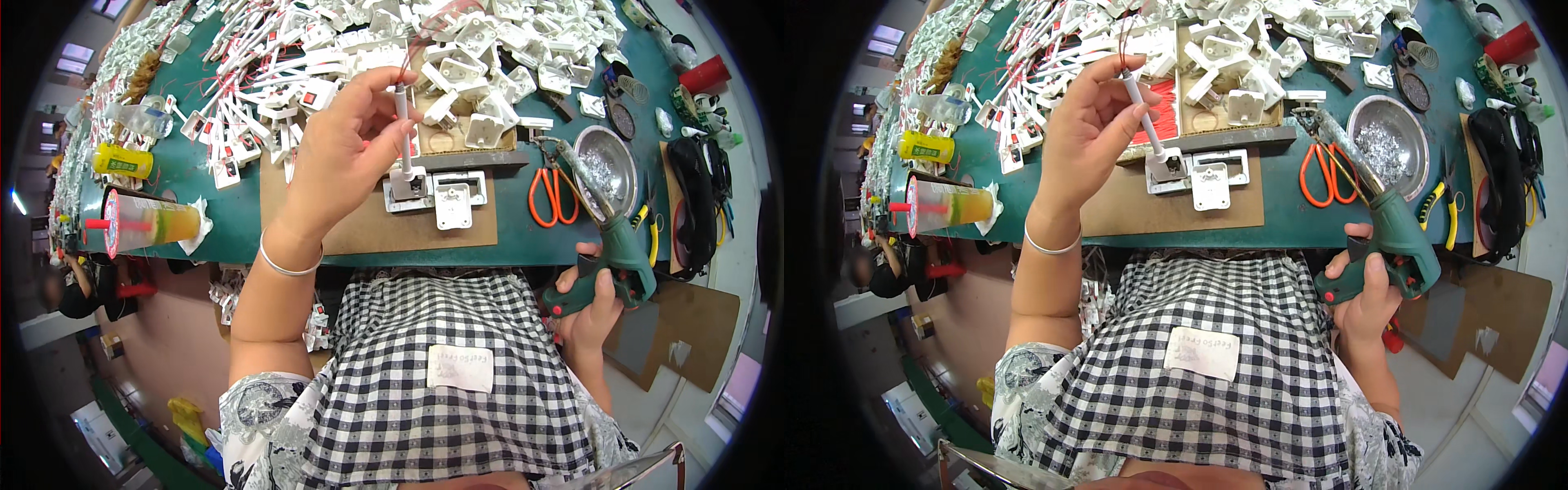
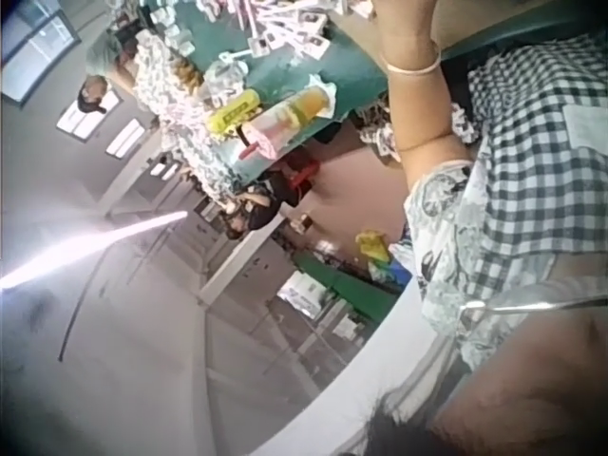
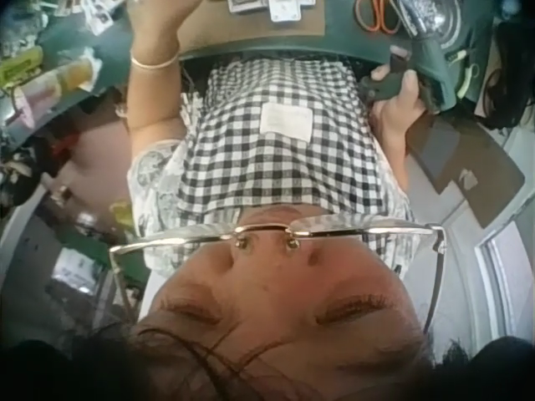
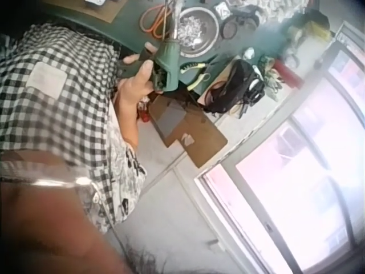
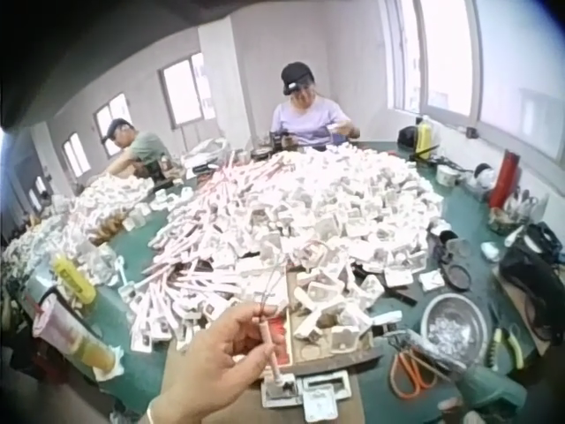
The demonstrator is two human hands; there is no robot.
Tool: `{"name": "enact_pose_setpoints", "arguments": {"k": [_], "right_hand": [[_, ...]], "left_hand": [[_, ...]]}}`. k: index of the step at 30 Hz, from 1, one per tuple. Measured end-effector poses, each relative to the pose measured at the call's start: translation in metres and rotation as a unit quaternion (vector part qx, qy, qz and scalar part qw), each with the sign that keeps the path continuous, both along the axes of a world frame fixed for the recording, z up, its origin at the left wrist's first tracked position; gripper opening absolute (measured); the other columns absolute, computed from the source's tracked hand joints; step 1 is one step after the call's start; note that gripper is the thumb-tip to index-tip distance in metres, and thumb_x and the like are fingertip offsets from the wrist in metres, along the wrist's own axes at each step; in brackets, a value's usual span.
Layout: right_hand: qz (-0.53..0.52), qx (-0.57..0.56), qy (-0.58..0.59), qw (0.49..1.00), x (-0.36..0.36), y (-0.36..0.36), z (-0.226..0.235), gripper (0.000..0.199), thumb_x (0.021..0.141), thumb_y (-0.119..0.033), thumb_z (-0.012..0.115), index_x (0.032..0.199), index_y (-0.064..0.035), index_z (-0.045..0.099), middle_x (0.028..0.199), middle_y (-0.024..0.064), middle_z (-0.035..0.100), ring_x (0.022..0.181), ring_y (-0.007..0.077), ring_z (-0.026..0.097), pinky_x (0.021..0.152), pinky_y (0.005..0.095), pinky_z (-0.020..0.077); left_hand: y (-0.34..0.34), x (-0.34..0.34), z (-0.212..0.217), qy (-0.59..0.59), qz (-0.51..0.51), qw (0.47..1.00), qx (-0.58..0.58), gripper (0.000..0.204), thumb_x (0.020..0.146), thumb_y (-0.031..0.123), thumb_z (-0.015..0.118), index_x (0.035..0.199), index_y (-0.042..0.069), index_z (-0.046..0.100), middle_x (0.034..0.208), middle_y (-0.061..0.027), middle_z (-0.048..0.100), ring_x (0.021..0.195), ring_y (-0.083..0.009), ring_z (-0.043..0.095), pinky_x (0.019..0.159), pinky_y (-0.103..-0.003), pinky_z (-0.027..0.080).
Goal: The person solders red and white wires onto small white electrical switch components using a soldering iron, pliers, and scissors.
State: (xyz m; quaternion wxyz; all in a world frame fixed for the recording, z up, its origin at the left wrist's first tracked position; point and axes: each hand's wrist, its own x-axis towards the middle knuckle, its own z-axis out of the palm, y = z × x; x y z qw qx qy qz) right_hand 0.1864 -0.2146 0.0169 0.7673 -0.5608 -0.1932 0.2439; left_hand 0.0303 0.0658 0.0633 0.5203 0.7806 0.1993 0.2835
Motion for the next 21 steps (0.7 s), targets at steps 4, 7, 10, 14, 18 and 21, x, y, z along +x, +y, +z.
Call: {"name": "enact_pose_setpoints", "arguments": {"k": [4, 7, 10, 14, 18, 21], "right_hand": [[-0.014, -0.016, 0.003, 1.000, 0.002, 0.000, 0.001, 0.039, 0.094, -0.017, 0.045, 0.129, -0.0003, 0.038, 0.112, 0.0208, 0.055, 0.063, 0.0194, 0.056, 0.056, 0.0303, 0.0484], [-0.014, -0.013, 0.008, 1.000, 0.003, -0.002, -0.002, 0.040, 0.094, -0.018, 0.045, 0.129, -0.0004, 0.038, 0.112, 0.0207, 0.055, 0.062, 0.0192, 0.057, 0.056, 0.0304, 0.0484], [-0.010, -0.004, 0.008, 1.000, 0.002, -0.002, -0.003, 0.039, 0.094, -0.017, 0.045, 0.129, -0.0003, 0.037, 0.112, 0.0207, 0.055, 0.062, 0.0190, 0.057, 0.055, 0.0305, 0.0484], [-0.001, -0.002, 0.010, 1.000, 0.001, -0.003, -0.004, 0.039, 0.095, -0.017, 0.045, 0.129, -0.0006, 0.037, 0.112, 0.0209, 0.054, 0.063, 0.0189, 0.057, 0.056, 0.0305, 0.0485], [-0.009, 0.001, 0.014, 1.000, -0.002, -0.002, -0.003, 0.039, 0.095, -0.017, 0.045, 0.129, -0.0007, 0.037, 0.111, 0.0211, 0.055, 0.063, 0.0194, 0.057, 0.057, 0.0309, 0.0488], [-0.015, -0.009, 0.015, 1.000, -0.001, -0.002, -0.003, 0.038, 0.095, -0.017, 0.044, 0.129, -0.0006, 0.038, 0.111, 0.0211, 0.055, 0.063, 0.0198, 0.057, 0.057, 0.0314, 0.0487]], "left_hand": [[-0.004, 0.002, 0.004, 0.060, 0.015, 0.997, 0.045, 0.040, 0.089, -0.005, 0.054, 0.127, 0.001, 0.044, 0.097, -0.0095, 0.063, 0.087, -0.0127, 0.061, 0.075, -0.023, 0.050], [-0.002, 0.001, 0.004, 0.055, -0.008, 0.997, -0.048, 0.042, 0.089, -0.002, 0.055, 0.129, 0.001, 0.043, 0.103, -0.0106, 0.062, 0.095, -0.0144, 0.060, 0.082, -0.025, 0.049], [0.012, -0.004, 0.002, 0.005, -0.095, 0.988, -0.121, 0.046, 0.089, 0.004, 0.058, 0.131, 0.002, 0.041, 0.112, -0.0122, 0.059, 0.105, -0.0165, 0.056, 0.090, -0.030, 0.046], [0.033, 0.004, 0.017, -0.008, -0.113, 0.981, -0.159, 0.042, 0.092, 0.021, 0.057, 0.127, -0.001, 0.048, 0.126, -0.0119, 0.054, 0.115, -0.0176, 0.052, 0.096, -0.033, 0.042], [0.030, 0.012, 0.025, -0.001, -0.086, 0.989, -0.123, 0.031, 0.095, 0.022, 0.053, 0.111, -0.002, 0.063, 0.108, -0.0116, 0.066, 0.102, -0.0173, 0.061, 0.090, -0.030, 0.047], [0.024, 0.012, 0.017, -0.061, -0.045, 0.977, -0.197, 0.026, 0.094, 0.019, 0.054, 0.103, -0.003, 0.066, 0.098, -0.0110, 0.068, 0.093, -0.0183, 0.065, 0.086, -0.030, 0.050]]}}
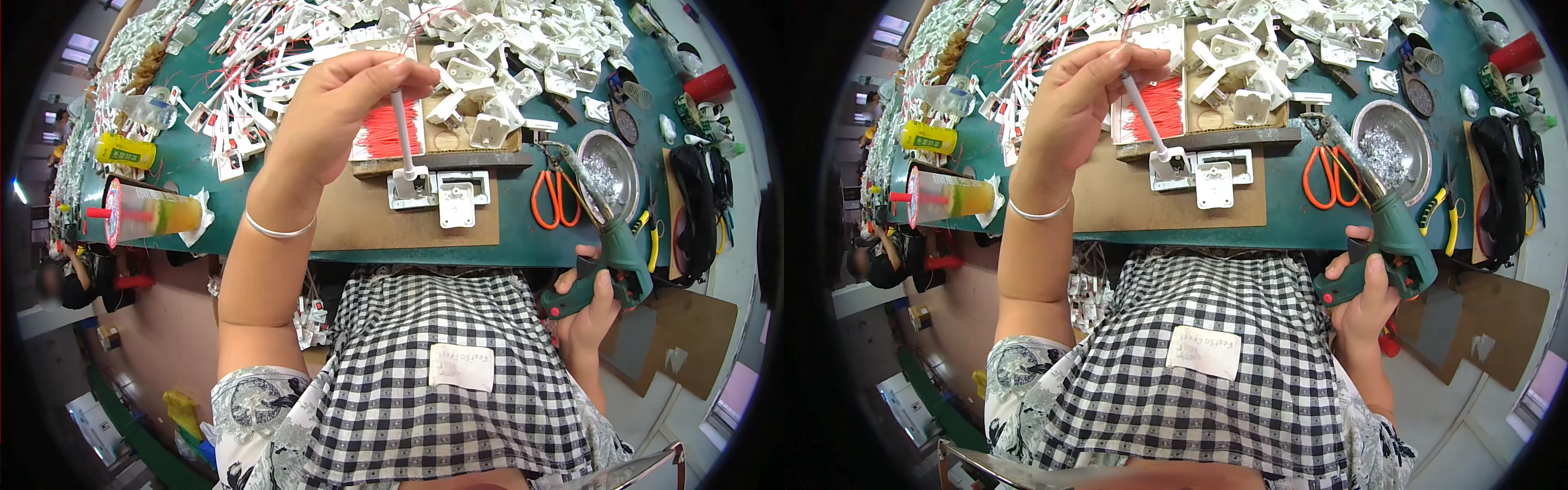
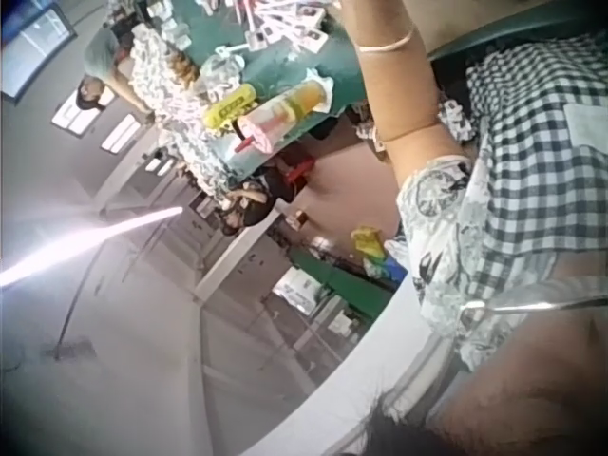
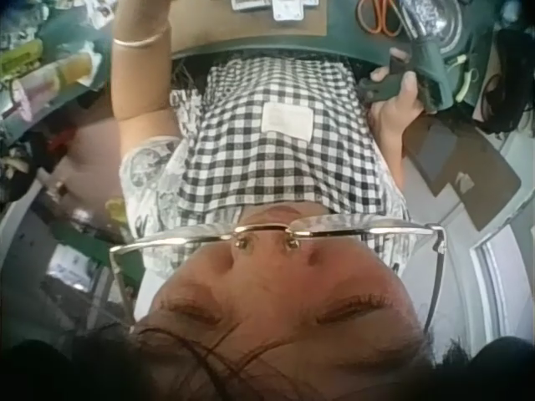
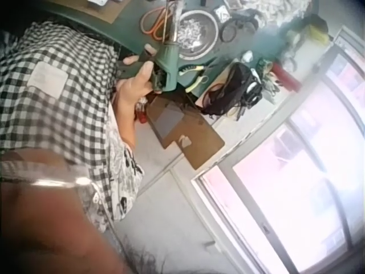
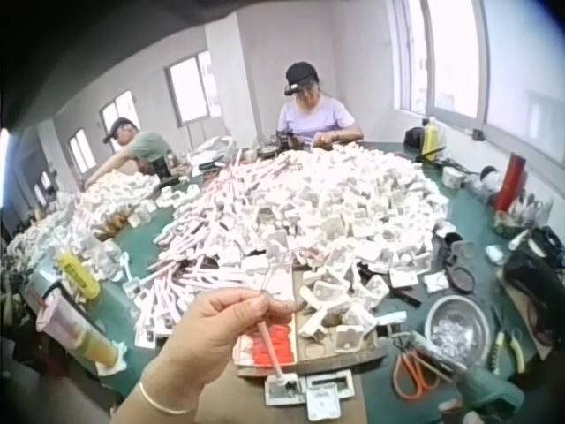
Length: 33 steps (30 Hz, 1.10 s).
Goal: The person solders red and white wires onto small white electrical switch components using a soldering iron, pliers, and scissors.
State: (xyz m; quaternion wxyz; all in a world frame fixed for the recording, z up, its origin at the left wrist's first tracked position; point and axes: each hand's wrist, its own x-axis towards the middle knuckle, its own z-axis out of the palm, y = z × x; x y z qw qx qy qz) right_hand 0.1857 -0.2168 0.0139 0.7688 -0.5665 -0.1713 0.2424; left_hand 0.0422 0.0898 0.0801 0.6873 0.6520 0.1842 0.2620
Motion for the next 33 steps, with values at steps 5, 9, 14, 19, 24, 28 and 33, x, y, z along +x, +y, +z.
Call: {"name": "enact_pose_setpoints", "arguments": {"k": [5, 9, 14, 19, 24, 28, 33], "right_hand": [[0.002, -0.006, 0.008, 1.000, 0.001, 0.003, -0.001, 0.039, 0.094, -0.017, 0.045, 0.129, -0.0002, 0.038, 0.111, 0.0210, 0.055, 0.063, 0.0200, 0.056, 0.057, 0.0316, 0.0484], [0.005, -0.006, 0.005, 1.000, 0.000, 0.003, -0.001, 0.040, 0.094, -0.018, 0.045, 0.129, 0.0002, 0.038, 0.112, 0.0208, 0.055, 0.063, 0.0198, 0.056, 0.057, 0.0316, 0.0483], [0.011, -0.006, 0.011, 1.000, 0.000, 0.001, -0.005, 0.040, 0.094, -0.019, 0.046, 0.128, 0.0006, 0.039, 0.112, 0.0204, 0.055, 0.063, 0.0191, 0.057, 0.057, 0.0318, 0.0484], [0.004, -0.013, 0.007, 1.000, 0.000, 0.003, -0.004, 0.039, 0.094, -0.019, 0.046, 0.127, 0.0012, 0.040, 0.112, 0.0202, 0.056, 0.063, 0.0186, 0.057, 0.057, 0.0314, 0.0487], [-0.005, 0.008, 0.024, 1.000, -0.001, 0.006, -0.004, 0.041, 0.092, -0.013, 0.048, 0.129, 0.0022, 0.038, 0.109, 0.0238, 0.056, 0.062, 0.0192, 0.058, 0.053, 0.0282, 0.0508], [-0.005, 0.008, 0.025, 1.000, -0.001, 0.005, -0.003, 0.041, 0.092, -0.014, 0.048, 0.129, 0.0026, 0.038, 0.109, 0.0239, 0.056, 0.062, 0.0191, 0.058, 0.053, 0.0279, 0.0506], [0.000, 0.001, 0.029, 1.000, 0.000, 0.005, -0.003, 0.042, 0.092, -0.014, 0.049, 0.129, 0.0020, 0.037, 0.110, 0.0240, 0.056, 0.062, 0.0188, 0.059, 0.053, 0.0277, 0.0509]], "left_hand": [[-0.006, -0.005, -0.016, -0.064, 0.055, 0.996, -0.030, 0.028, 0.096, 0.019, 0.050, 0.108, -0.003, 0.063, 0.103, -0.0163, 0.067, 0.095, -0.0256, 0.066, 0.087, -0.035, 0.051], [-0.010, 0.000, -0.017, -0.066, 0.042, 0.996, -0.051, 0.028, 0.095, 0.019, 0.051, 0.110, -0.002, 0.063, 0.105, -0.0147, 0.067, 0.097, -0.0245, 0.065, 0.087, -0.034, 0.051], [-0.007, 0.003, 0.004, -0.013, 0.081, 0.989, 0.121, 0.018, 0.089, 0.013, 0.062, 0.100, 0.000, 0.068, 0.088, -0.0031, 0.066, 0.074, -0.0072, 0.058, 0.069, -0.021, 0.046], [0.016, -0.006, 0.023, 0.140, 0.025, 0.971, 0.192, 0.017, 0.089, 0.010, 0.063, 0.103, 0.003, 0.069, 0.092, 0.0022, 0.065, 0.080, -0.0031, 0.055, 0.068, -0.018, 0.046], [0.015, -0.004, 0.022, 0.147, 0.063, 0.940, 0.303, 0.018, 0.088, 0.009, 0.064, 0.104, 0.002, 0.068, 0.088, 0.0012, 0.065, 0.076, -0.0042, 0.056, 0.067, -0.019, 0.046], [0.013, -0.004, 0.018, 0.090, 0.058, 0.962, 0.253, 0.021, 0.087, 0.008, 0.065, 0.106, -0.001, 0.066, 0.088, -0.0009, 0.065, 0.077, -0.0053, 0.056, 0.068, -0.019, 0.046], [0.010, -0.007, 0.020, 0.105, 0.066, 0.962, 0.244, 0.023, 0.087, 0.008, 0.064, 0.107, -0.003, 0.065, 0.090, -0.0028, 0.066, 0.079, -0.0063, 0.057, 0.071, -0.019, 0.046]]}}
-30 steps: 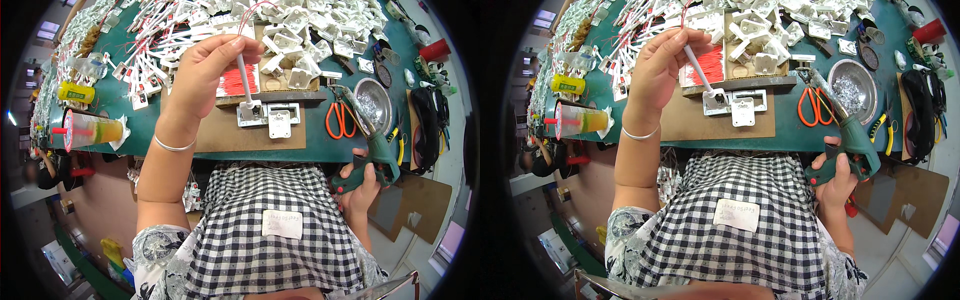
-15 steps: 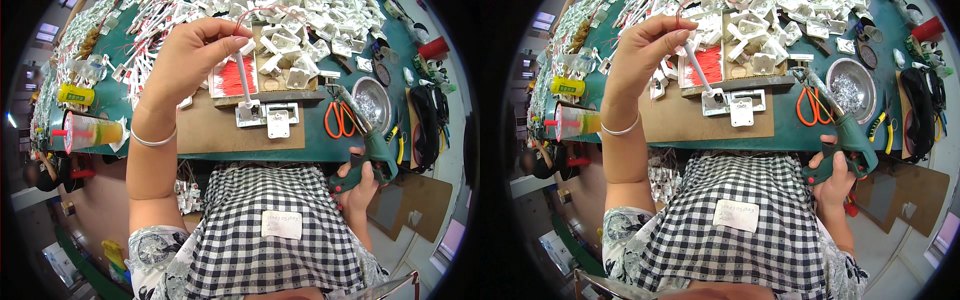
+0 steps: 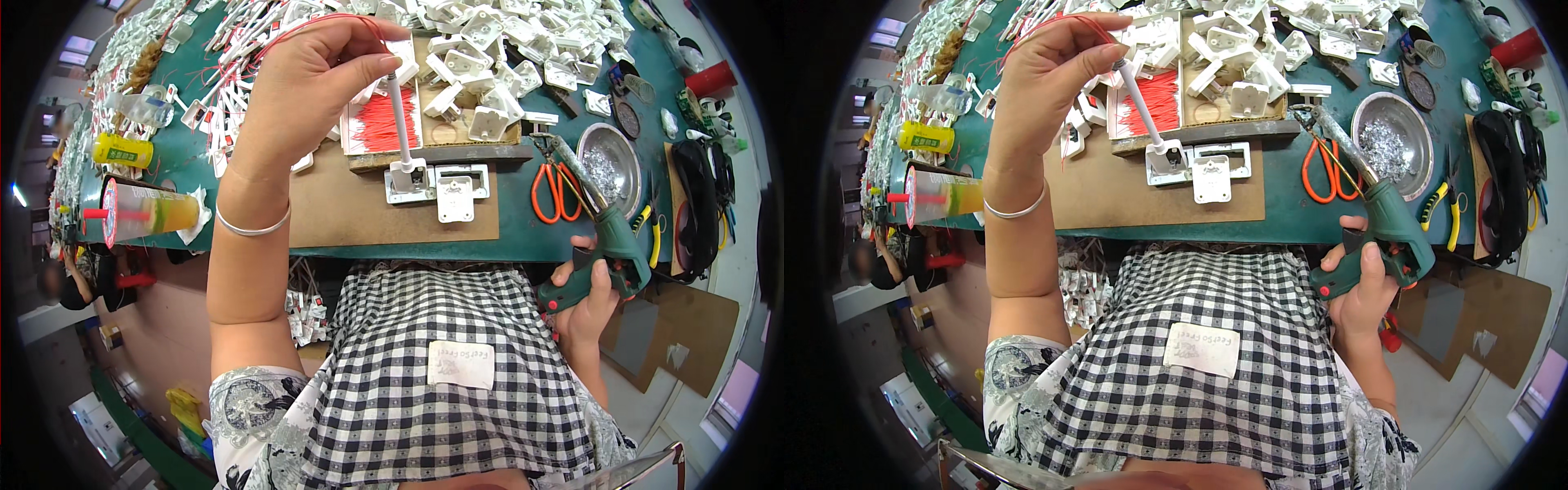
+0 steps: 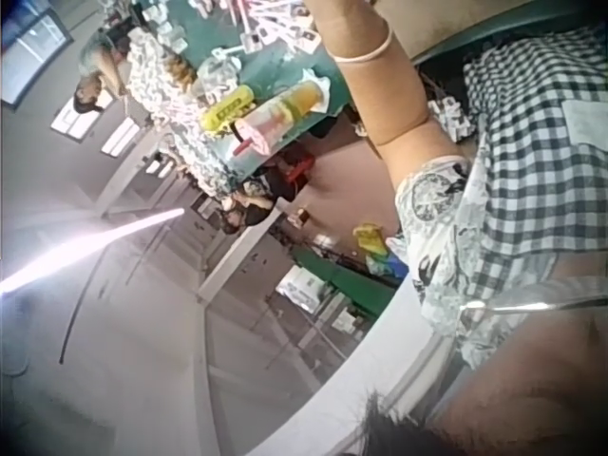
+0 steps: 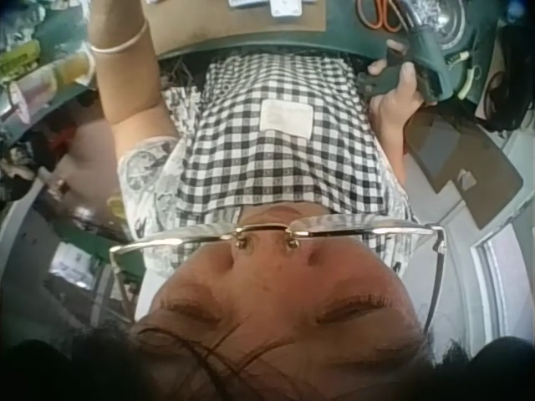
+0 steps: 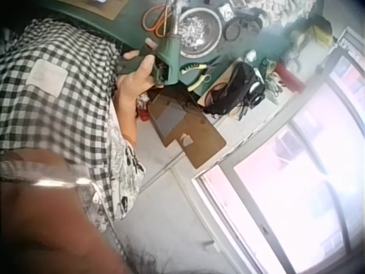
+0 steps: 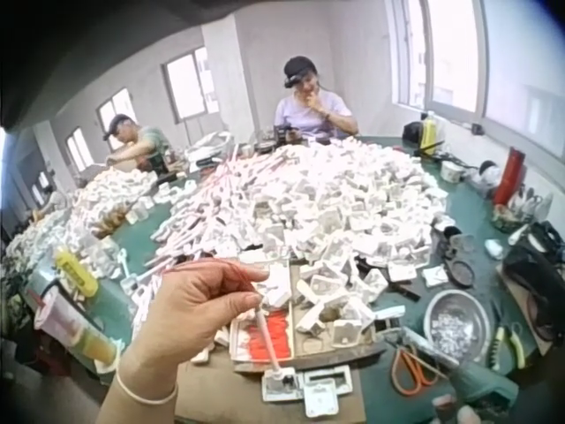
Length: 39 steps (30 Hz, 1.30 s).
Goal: The person solders red and white wires onto small white electrical switch components using a soldering iron, pliers, and scissors.
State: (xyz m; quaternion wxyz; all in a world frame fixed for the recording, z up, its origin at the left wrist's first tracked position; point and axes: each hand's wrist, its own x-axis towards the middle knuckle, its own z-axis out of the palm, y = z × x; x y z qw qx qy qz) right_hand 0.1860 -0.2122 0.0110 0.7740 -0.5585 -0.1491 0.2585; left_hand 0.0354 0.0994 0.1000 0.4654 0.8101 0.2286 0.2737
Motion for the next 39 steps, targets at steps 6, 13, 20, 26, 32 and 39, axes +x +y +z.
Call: {"name": "enact_pose_setpoints", "arguments": {"k": [6, 13, 20, 26, 32, 39], "right_hand": [[0.018, -0.012, -0.016, 1.000, -0.002, 0.001, -0.001, 0.040, 0.094, -0.018, 0.046, 0.129, 0.0008, 0.039, 0.112, 0.0206, 0.055, 0.063, 0.0189, 0.057, 0.057, 0.0314, 0.0494], [0.017, -0.017, -0.015, 1.000, -0.002, 0.007, -0.003, 0.039, 0.094, -0.017, 0.046, 0.129, 0.0009, 0.039, 0.112, 0.0203, 0.056, 0.062, 0.0188, 0.057, 0.056, 0.0313, 0.0494], [-0.005, -0.024, -0.005, 1.000, -0.003, 0.001, -0.004, 0.040, 0.093, -0.017, 0.048, 0.126, 0.0030, 0.041, 0.110, 0.0192, 0.057, 0.060, 0.0177, 0.057, 0.054, 0.0302, 0.0486], [0.018, -0.008, -0.026, 0.999, -0.003, 0.006, 0.003, 0.040, 0.092, -0.018, 0.050, 0.124, 0.0035, 0.040, 0.109, 0.0191, 0.056, 0.058, 0.0178, 0.057, 0.054, 0.0306, 0.0493], [0.026, -0.014, -0.018, 0.999, -0.003, 0.005, 0.000, 0.041, 0.091, -0.018, 0.051, 0.124, 0.0031, 0.040, 0.108, 0.0190, 0.056, 0.059, 0.0179, 0.058, 0.054, 0.0307, 0.0499], [0.019, -0.018, -0.003, 1.000, -0.004, 0.010, -0.001, 0.044, 0.090, -0.019, 0.052, 0.127, 0.0022, 0.039, 0.108, 0.0189, 0.056, 0.059, 0.0179, 0.058, 0.055, 0.0302, 0.0495]], "left_hand": [[0.004, -0.001, -0.003, -0.008, -0.002, 1.000, 0.029, 0.018, 0.088, 0.012, 0.063, 0.100, 0.000, 0.068, 0.086, -0.0007, 0.066, 0.078, -0.0055, 0.056, 0.069, -0.019, 0.044], [0.003, -0.002, -0.014, 0.075, -0.006, 0.997, 0.002, 0.027, 0.093, 0.015, 0.057, 0.114, -0.002, 0.062, 0.105, -0.0034, 0.065, 0.088, -0.0077, 0.058, 0.080, -0.022, 0.045], [-0.033, -0.035, -0.082, -0.014, -0.017, 1.000, 0.000, 0.082, 0.079, 0.008, 0.066, 0.146, 0.003, 0.020, 0.107, -0.0111, 0.057, 0.105, -0.0193, 0.054, 0.096, -0.036, 0.040], [-0.072, -0.031, -0.111, 0.010, 0.099, 0.990, 0.100, 0.087, 0.068, 0.001, 0.066, 0.145, 0.004, 0.023, 0.093, -0.0011, 0.063, 0.085, -0.0152, 0.057, 0.088, -0.035, 0.030], [-0.074, -0.023, -0.100, 0.058, 0.141, 0.923, 0.352, 0.078, 0.067, 0.000, 0.066, 0.138, 0.007, 0.037, 0.085, 0.0027, 0.063, 0.082, -0.0139, 0.059, 0.082, -0.037, 0.032], [-0.068, -0.034, -0.104, 0.051, 0.115, 0.940, 0.317, 0.078, 0.068, 0.005, 0.076, 0.137, 0.009, 0.039, 0.085, 0.0034, 0.064, 0.085, -0.0129, 0.061, 0.084, -0.037, 0.033]]}}
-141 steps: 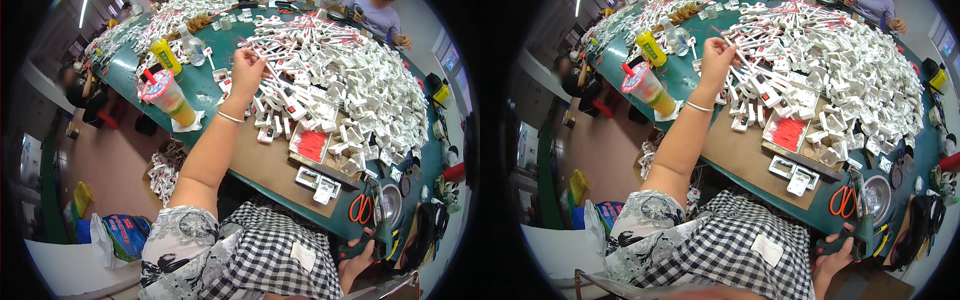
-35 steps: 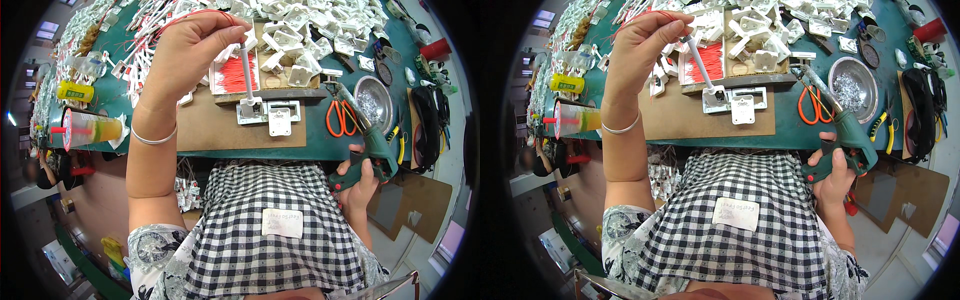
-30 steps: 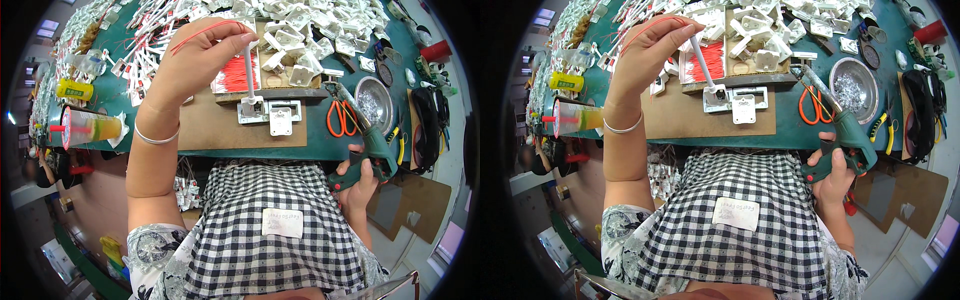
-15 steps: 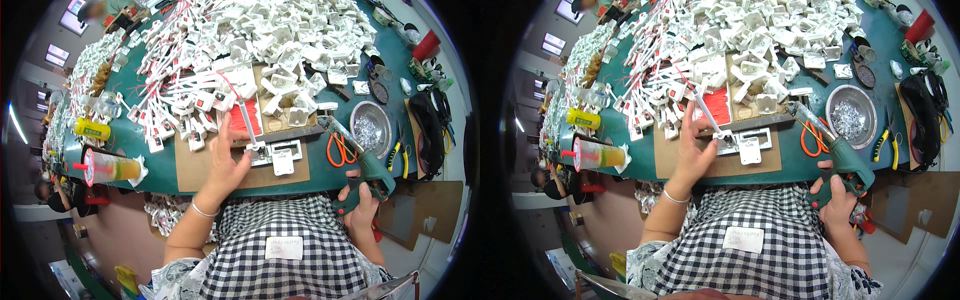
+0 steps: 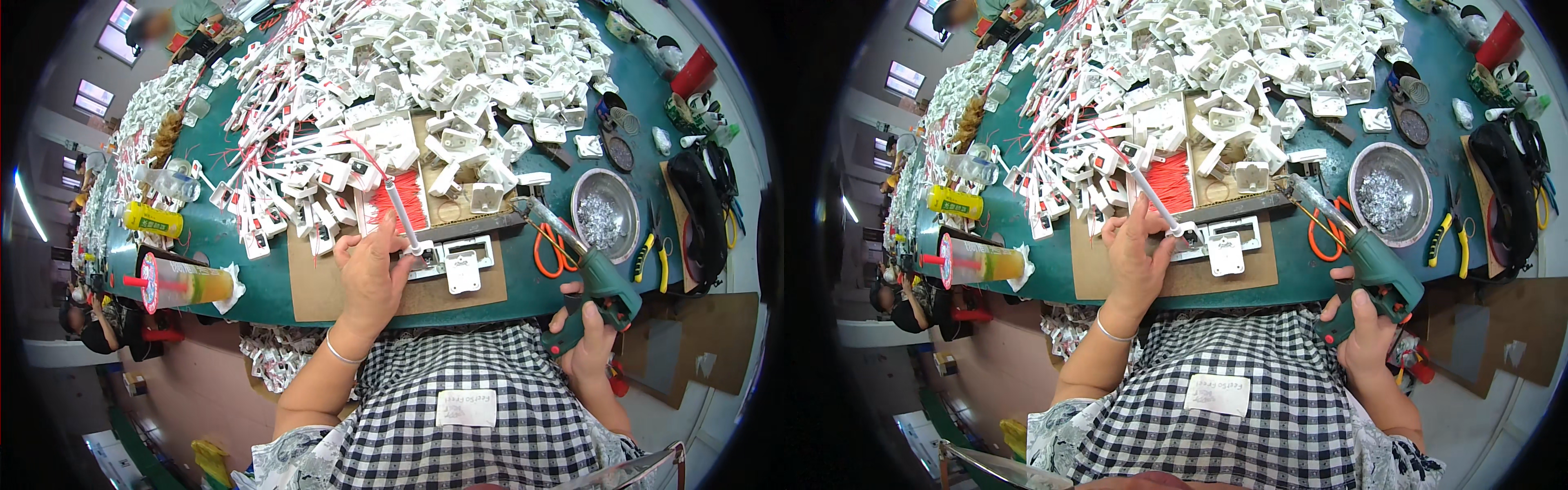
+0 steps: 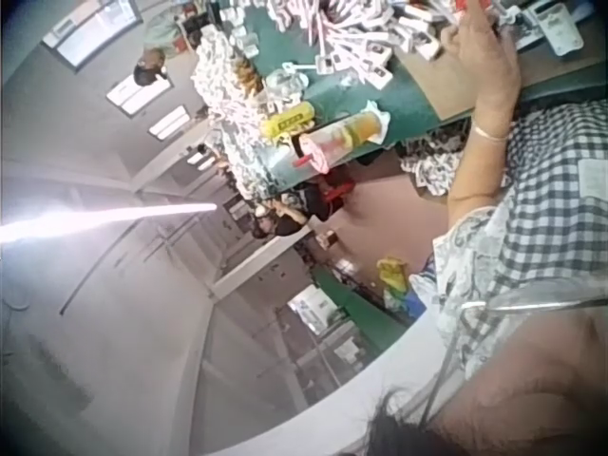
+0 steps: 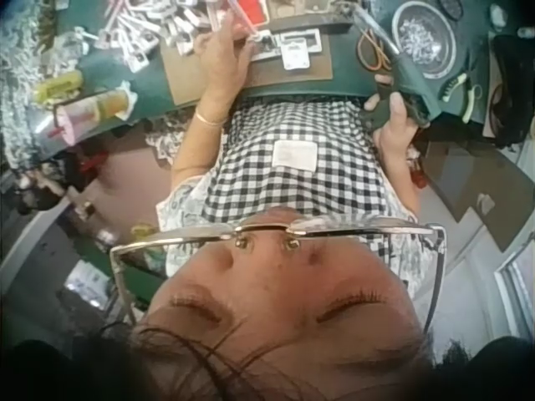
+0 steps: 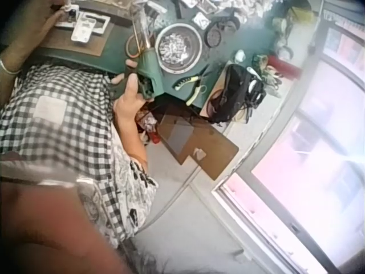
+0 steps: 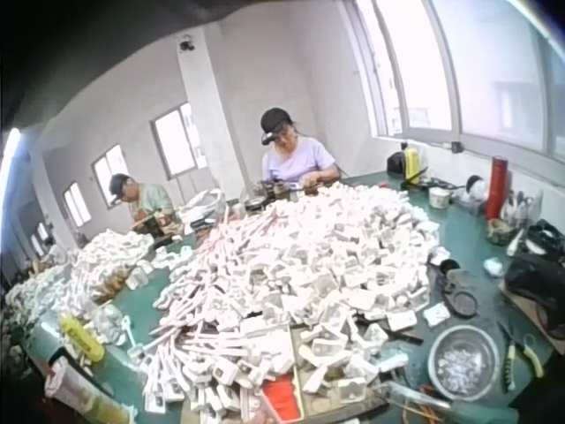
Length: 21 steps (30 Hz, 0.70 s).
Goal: The person solders red and white wires onto small white electrical switch components using a soldering iron, pliers, and scissors.
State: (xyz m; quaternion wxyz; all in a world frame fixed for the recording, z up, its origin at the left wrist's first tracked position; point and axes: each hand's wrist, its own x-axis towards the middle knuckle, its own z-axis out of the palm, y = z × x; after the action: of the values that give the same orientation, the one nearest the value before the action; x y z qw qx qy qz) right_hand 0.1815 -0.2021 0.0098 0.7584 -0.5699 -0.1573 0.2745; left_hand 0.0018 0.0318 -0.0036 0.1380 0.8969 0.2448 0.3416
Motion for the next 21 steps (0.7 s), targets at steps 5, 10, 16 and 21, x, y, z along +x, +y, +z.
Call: {"name": "enact_pose_setpoints", "arguments": {"k": [5, 10, 16, 21], "right_hand": [[0.006, -0.004, 0.006, 1.000, 0.000, -0.002, -0.001, 0.045, 0.090, -0.019, 0.053, 0.128, 0.0014, 0.040, 0.108, 0.0188, 0.056, 0.059, 0.0183, 0.058, 0.055, 0.0301, 0.0491], [0.006, 0.000, 0.009, 1.000, 0.001, 0.001, -0.001, 0.045, 0.089, -0.019, 0.053, 0.128, 0.0016, 0.041, 0.108, 0.0186, 0.057, 0.059, 0.0186, 0.058, 0.054, 0.0300, 0.0489], [0.003, 0.010, 0.024, 1.000, -0.004, 0.004, -0.004, 0.040, 0.090, -0.018, 0.054, 0.123, 0.0030, 0.045, 0.109, 0.0173, 0.059, 0.061, 0.0173, 0.058, 0.055, 0.0273, 0.0475], [-0.016, -0.031, 0.017, 0.999, 0.003, -0.009, -0.013, 0.033, 0.094, -0.022, 0.046, 0.117, 0.0028, 0.045, 0.108, 0.0146, 0.058, 0.059, 0.0137, 0.055, 0.054, 0.0267, 0.0464]], "left_hand": [[-0.005, 0.003, 0.002, 0.016, 0.007, 1.000, -0.005, 0.063, 0.069, 0.005, 0.075, 0.126, 0.013, 0.050, 0.092, 0.0029, 0.064, 0.088, -0.0150, 0.060, 0.083, -0.036, 0.035], [0.003, 0.004, -0.001, -0.004, -0.038, 0.982, 0.183, 0.040, 0.066, 0.009, 0.073, 0.103, 0.017, 0.061, 0.108, 0.0002, 0.059, 0.093, -0.0187, 0.057, 0.083, -0.038, 0.039], [0.020, -0.008, 0.007, 0.043, -0.142, 0.967, 0.209, 0.021, 0.070, 0.011, 0.066, 0.091, 0.012, 0.063, 0.110, -0.0035, 0.058, 0.098, -0.0232, 0.056, 0.086, -0.040, 0.045], [0.019, -0.006, 0.004, 0.027, -0.242, 0.969, 0.054, 0.012, 0.075, 0.015, 0.063, 0.086, 0.009, 0.060, 0.116, -0.0054, 0.058, 0.104, -0.0268, 0.056, 0.090, -0.039, 0.047]]}}
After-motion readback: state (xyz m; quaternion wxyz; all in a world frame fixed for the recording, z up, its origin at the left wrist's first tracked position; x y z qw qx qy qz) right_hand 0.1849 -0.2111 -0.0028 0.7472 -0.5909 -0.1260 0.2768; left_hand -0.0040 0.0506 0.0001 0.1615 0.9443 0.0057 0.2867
